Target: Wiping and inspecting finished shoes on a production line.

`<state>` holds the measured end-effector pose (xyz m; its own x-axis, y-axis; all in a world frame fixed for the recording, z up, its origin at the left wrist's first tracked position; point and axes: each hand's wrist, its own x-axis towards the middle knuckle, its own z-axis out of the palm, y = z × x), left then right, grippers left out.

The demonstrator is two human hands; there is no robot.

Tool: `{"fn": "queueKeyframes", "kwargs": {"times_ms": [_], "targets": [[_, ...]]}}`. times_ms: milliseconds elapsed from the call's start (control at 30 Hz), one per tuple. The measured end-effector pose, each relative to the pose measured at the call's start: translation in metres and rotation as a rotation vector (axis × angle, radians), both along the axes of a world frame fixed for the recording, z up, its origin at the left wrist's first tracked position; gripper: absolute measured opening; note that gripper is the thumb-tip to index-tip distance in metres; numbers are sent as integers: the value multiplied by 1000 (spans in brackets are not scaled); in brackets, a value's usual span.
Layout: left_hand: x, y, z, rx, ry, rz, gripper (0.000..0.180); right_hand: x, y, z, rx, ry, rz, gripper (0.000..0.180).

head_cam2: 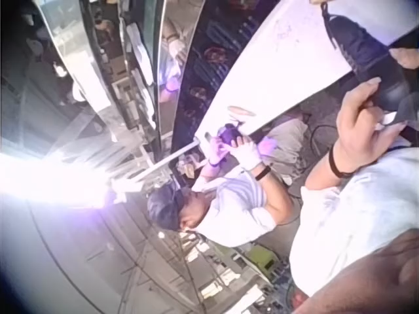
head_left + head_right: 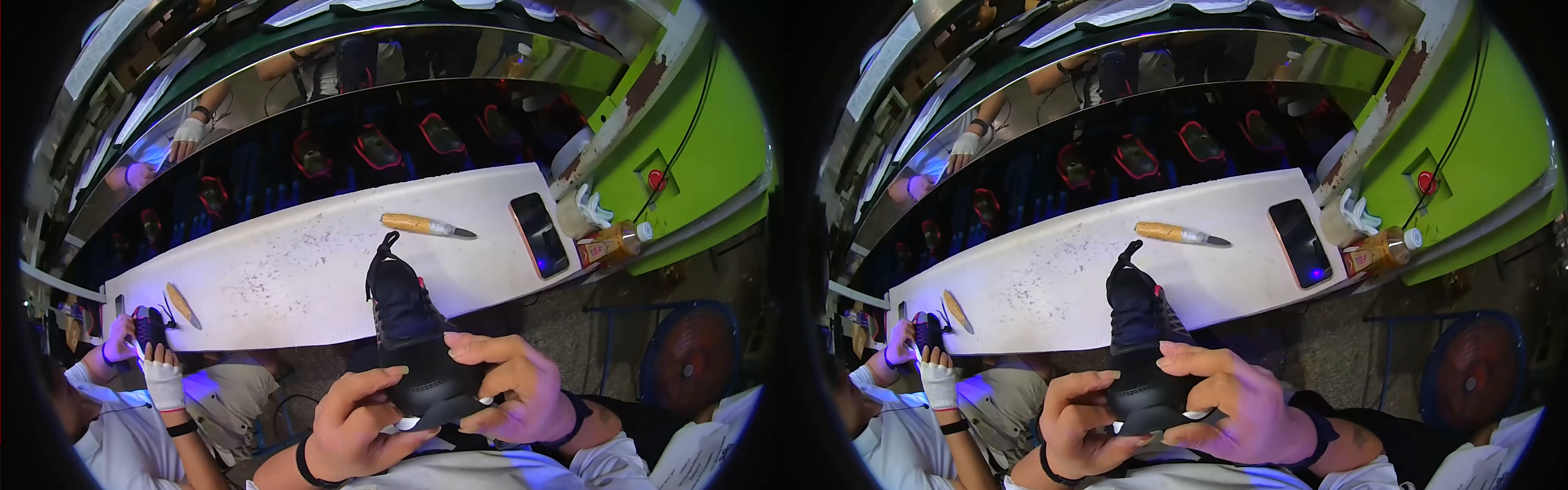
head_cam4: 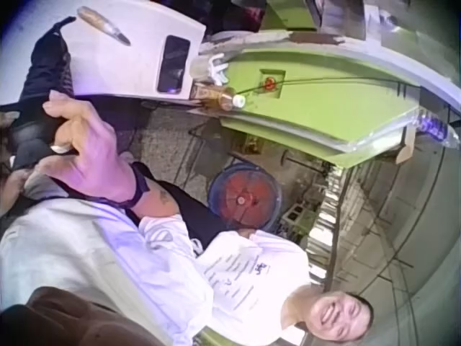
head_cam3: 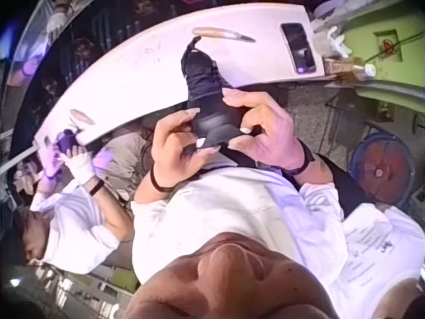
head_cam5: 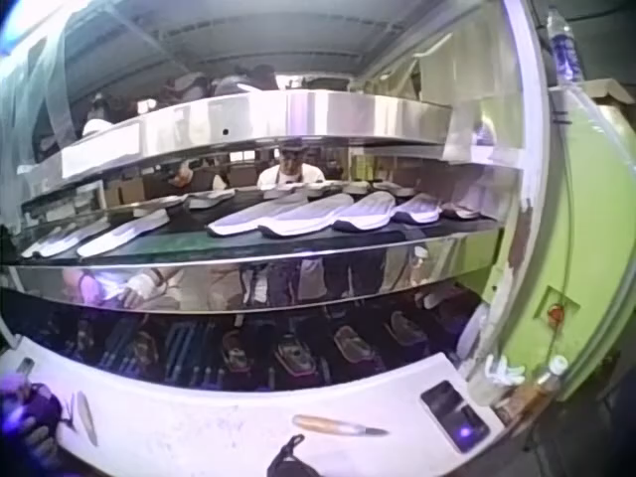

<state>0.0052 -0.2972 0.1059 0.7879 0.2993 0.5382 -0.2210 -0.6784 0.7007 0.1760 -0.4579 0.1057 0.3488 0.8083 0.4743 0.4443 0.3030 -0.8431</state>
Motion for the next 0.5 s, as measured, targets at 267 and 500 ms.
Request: {"fn": "queueKeyframes", "kwargs": {"times_ms": [267, 500], "targets": [[15, 7, -3, 136, 35, -104, 39, 13, -21, 14, -157, 139, -128, 52], [58, -11, -22, 52, -60, -2, 46, 41, 16, 11, -154, 152, -61, 64]]}}
